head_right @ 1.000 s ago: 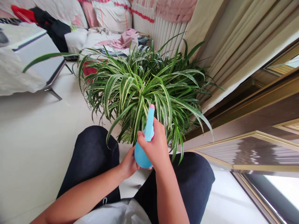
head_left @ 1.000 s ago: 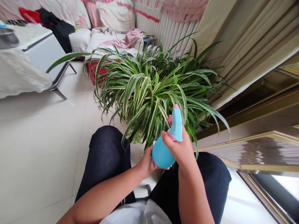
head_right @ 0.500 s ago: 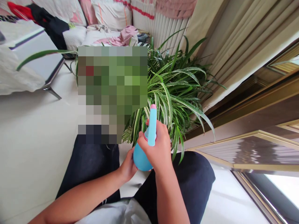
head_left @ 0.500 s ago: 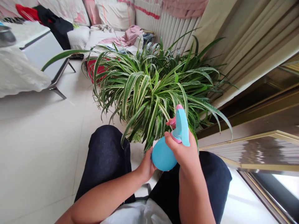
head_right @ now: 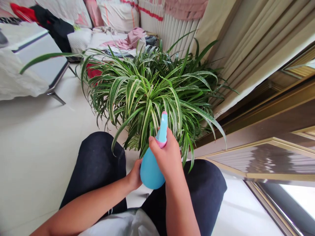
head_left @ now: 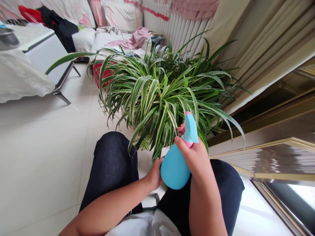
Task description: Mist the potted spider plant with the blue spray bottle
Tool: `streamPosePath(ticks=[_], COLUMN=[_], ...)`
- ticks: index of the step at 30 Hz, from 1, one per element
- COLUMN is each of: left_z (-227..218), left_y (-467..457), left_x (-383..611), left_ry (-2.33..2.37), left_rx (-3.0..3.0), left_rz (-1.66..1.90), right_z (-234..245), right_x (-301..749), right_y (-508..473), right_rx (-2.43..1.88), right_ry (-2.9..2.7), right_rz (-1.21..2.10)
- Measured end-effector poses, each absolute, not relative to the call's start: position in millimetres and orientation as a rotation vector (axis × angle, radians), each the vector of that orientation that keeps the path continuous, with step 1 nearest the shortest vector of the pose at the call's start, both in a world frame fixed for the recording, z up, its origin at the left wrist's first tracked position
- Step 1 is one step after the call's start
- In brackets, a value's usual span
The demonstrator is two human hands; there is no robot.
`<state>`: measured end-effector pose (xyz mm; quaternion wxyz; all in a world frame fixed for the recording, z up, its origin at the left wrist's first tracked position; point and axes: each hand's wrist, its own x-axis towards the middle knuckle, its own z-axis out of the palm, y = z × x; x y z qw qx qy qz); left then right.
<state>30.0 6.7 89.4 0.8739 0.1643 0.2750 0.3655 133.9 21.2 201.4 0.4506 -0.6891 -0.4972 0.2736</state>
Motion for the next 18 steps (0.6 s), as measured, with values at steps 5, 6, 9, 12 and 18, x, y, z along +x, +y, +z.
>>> streamPosePath(ticks=[5, 6, 9, 12, 18], left_z=[90.1, 89.6, 88.4, 87.8, 86.6], left_y=[5.9, 6.3, 7.5, 8.1, 10.1], left_x=[28.3, 28.3, 28.8, 28.8, 27.4], left_ry=[0.607, 0.610, 0.611, 0.617, 0.600], left_rx=[0.350, 0.345, 0.342, 0.355, 0.366], left_rz=[0.748, 0.738, 0.732, 0.737, 0.764], right_z=[201.7, 201.8, 201.6, 200.7, 200.5], right_x=[135.7, 135.6, 134.9, 133.9, 131.4], right_y=[22.1, 22.0, 21.4, 19.6, 15.2], right_rx=[-1.692, -1.681, -1.665, -1.664, -1.660], right_ry=[-1.226, -1.235, -1.251, -1.231, -1.206], right_rz=[0.712, 0.721, 0.715, 0.678, 0.665])
